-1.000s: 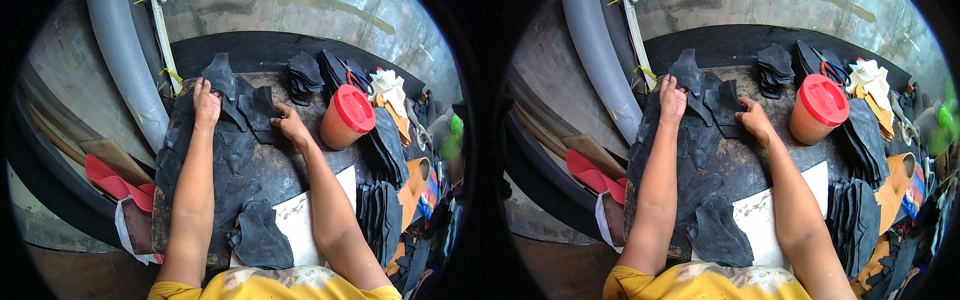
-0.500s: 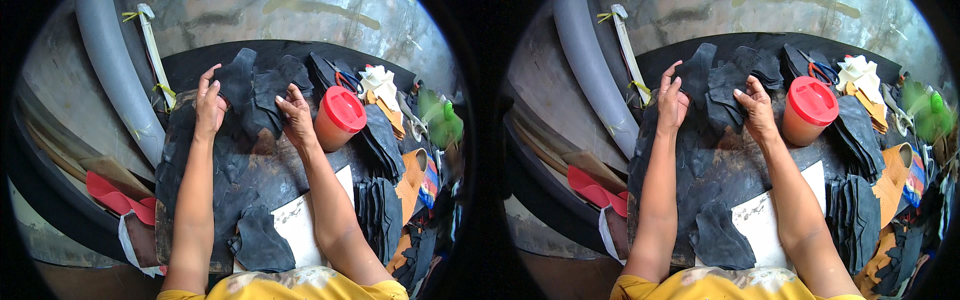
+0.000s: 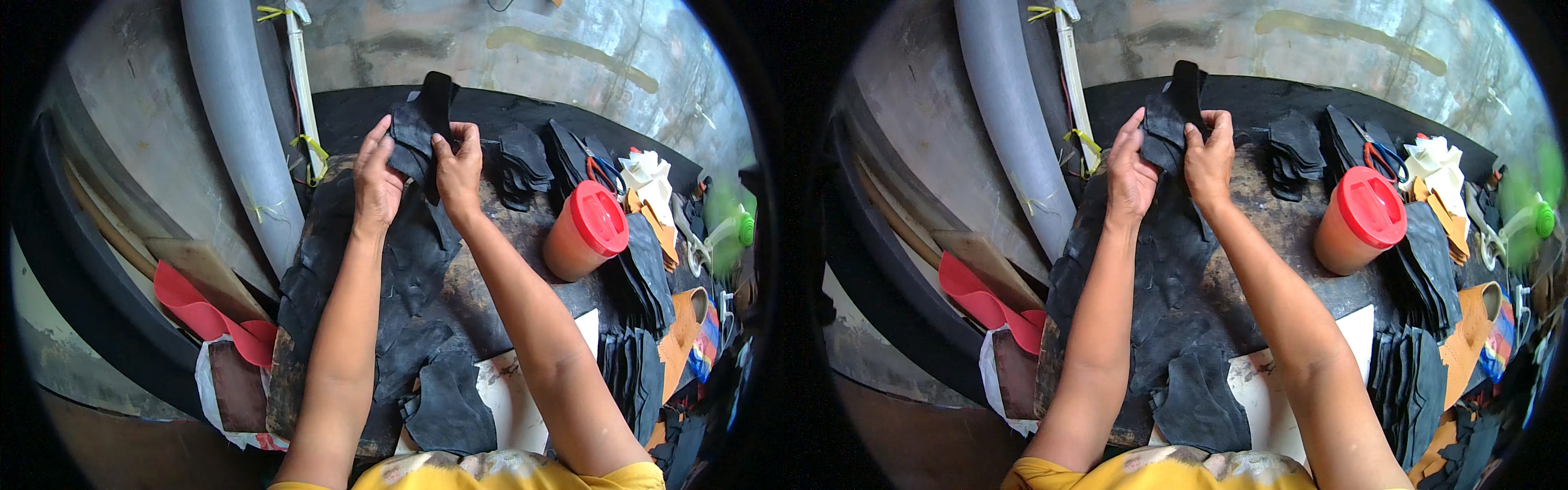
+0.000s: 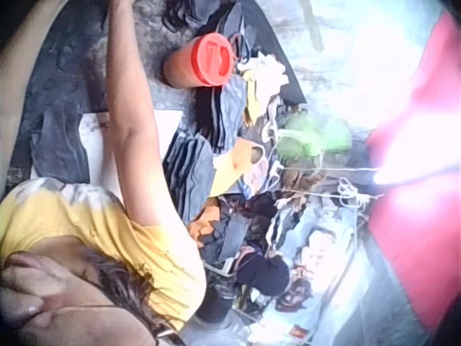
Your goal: The person repeatedly picks up black rubber pieces from a workbench, aligns them, and stacks them into a pile. The hands handle the parts one at a time, turning and folding them before placing them on the growing stack.
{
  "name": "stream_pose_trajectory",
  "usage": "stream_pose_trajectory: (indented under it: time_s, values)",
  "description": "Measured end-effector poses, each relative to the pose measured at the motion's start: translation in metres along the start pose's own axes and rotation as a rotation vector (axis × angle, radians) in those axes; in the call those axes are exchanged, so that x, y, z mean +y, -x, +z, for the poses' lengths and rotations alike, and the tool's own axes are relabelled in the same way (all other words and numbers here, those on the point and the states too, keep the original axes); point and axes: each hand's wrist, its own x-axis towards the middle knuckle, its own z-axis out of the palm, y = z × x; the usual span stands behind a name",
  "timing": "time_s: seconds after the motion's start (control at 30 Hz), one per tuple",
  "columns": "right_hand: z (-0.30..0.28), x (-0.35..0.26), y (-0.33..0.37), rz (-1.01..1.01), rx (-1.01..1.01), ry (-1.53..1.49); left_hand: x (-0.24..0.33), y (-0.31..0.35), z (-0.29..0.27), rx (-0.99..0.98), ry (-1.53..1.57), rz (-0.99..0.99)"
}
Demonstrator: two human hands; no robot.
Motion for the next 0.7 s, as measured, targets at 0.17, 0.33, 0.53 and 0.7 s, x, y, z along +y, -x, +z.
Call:
stream_pose_trajectory:
  time_s: [0.17, 0.33, 0.53, 0.7]
  values:
    - [0.0, 0.0, -0.009, 0.003, 0.018, 0.06, -0.006, -0.004, -0.019, 0.055, -0.145, 0.047]
    - [-0.012, -0.004, -0.035, 0.115, -0.1, -0.565, -0.007, -0.006, -0.029, 0.197, -0.121, 0.067]
    - [0.005, 0.006, -0.006, 0.287, -0.33, -0.353, -0.008, -0.004, -0.028, 0.265, -0.07, 0.065]
    - [0.029, 0.012, 0.015, 0.05, -0.205, 0.069, -0.007, -0.004, -0.03, 0.183, 0.159, 0.023]
